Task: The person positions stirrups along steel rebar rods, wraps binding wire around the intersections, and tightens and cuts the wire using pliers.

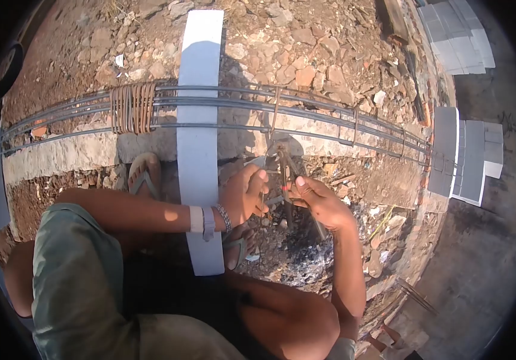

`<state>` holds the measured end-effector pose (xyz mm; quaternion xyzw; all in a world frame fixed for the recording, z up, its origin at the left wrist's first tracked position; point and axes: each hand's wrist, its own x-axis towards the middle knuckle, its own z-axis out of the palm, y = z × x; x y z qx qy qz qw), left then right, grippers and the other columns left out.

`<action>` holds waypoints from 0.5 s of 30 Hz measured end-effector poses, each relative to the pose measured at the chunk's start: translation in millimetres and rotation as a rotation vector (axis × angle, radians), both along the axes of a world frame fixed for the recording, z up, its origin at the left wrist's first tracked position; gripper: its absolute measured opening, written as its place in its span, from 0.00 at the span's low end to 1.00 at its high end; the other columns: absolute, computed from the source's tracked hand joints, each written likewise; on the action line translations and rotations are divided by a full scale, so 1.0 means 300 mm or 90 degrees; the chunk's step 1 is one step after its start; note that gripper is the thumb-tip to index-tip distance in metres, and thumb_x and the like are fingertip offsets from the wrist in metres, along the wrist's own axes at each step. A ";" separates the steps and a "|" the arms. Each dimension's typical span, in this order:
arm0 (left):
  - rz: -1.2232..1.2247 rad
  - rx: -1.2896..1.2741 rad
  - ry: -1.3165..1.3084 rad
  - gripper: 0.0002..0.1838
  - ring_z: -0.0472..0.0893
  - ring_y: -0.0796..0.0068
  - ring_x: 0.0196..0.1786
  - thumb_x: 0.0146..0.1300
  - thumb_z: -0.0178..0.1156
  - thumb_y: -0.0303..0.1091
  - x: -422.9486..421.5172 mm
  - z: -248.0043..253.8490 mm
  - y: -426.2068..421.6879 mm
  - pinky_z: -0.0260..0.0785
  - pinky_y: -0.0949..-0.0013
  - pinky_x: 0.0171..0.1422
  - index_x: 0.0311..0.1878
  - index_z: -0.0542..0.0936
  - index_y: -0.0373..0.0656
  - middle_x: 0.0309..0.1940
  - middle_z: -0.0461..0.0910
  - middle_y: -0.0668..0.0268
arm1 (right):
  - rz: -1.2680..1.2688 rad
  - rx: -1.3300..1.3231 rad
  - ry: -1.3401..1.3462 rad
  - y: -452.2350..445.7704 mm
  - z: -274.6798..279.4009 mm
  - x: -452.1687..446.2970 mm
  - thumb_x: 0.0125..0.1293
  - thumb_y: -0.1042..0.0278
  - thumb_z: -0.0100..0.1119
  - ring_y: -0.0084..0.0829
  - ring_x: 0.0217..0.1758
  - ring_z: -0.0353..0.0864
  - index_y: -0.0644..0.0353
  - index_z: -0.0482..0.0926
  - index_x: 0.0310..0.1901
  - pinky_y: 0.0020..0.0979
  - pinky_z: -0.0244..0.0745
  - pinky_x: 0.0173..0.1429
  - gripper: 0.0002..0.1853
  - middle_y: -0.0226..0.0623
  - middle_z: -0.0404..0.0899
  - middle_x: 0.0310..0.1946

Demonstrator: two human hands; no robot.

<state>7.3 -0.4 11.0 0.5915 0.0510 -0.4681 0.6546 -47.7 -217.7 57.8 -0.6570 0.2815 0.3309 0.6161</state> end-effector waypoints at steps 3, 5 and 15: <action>-0.007 -0.010 0.006 0.22 0.85 0.69 0.24 0.82 0.47 0.52 0.004 -0.004 0.011 0.81 0.70 0.27 0.54 0.70 0.39 0.40 0.80 0.56 | -0.021 0.052 -0.012 0.001 -0.013 0.012 0.82 0.42 0.46 0.41 0.68 0.78 0.71 0.74 0.65 0.40 0.74 0.73 0.33 0.49 0.78 0.64; 0.001 -0.022 0.005 0.22 0.84 0.70 0.24 0.82 0.48 0.53 -0.001 -0.017 0.013 0.81 0.70 0.27 0.54 0.70 0.39 0.40 0.79 0.56 | 0.012 0.045 -0.014 -0.013 -0.012 0.026 0.82 0.41 0.46 0.40 0.68 0.78 0.71 0.75 0.64 0.39 0.74 0.72 0.34 0.49 0.79 0.64; 0.031 0.028 -0.012 0.20 0.82 0.74 0.21 0.83 0.48 0.49 0.010 0.040 0.014 0.75 0.69 0.24 0.54 0.73 0.39 0.34 0.81 0.60 | 0.491 -0.384 -0.066 0.049 0.165 0.170 0.84 0.43 0.41 0.42 0.47 0.78 0.64 0.78 0.50 0.42 0.72 0.58 0.28 0.47 0.77 0.42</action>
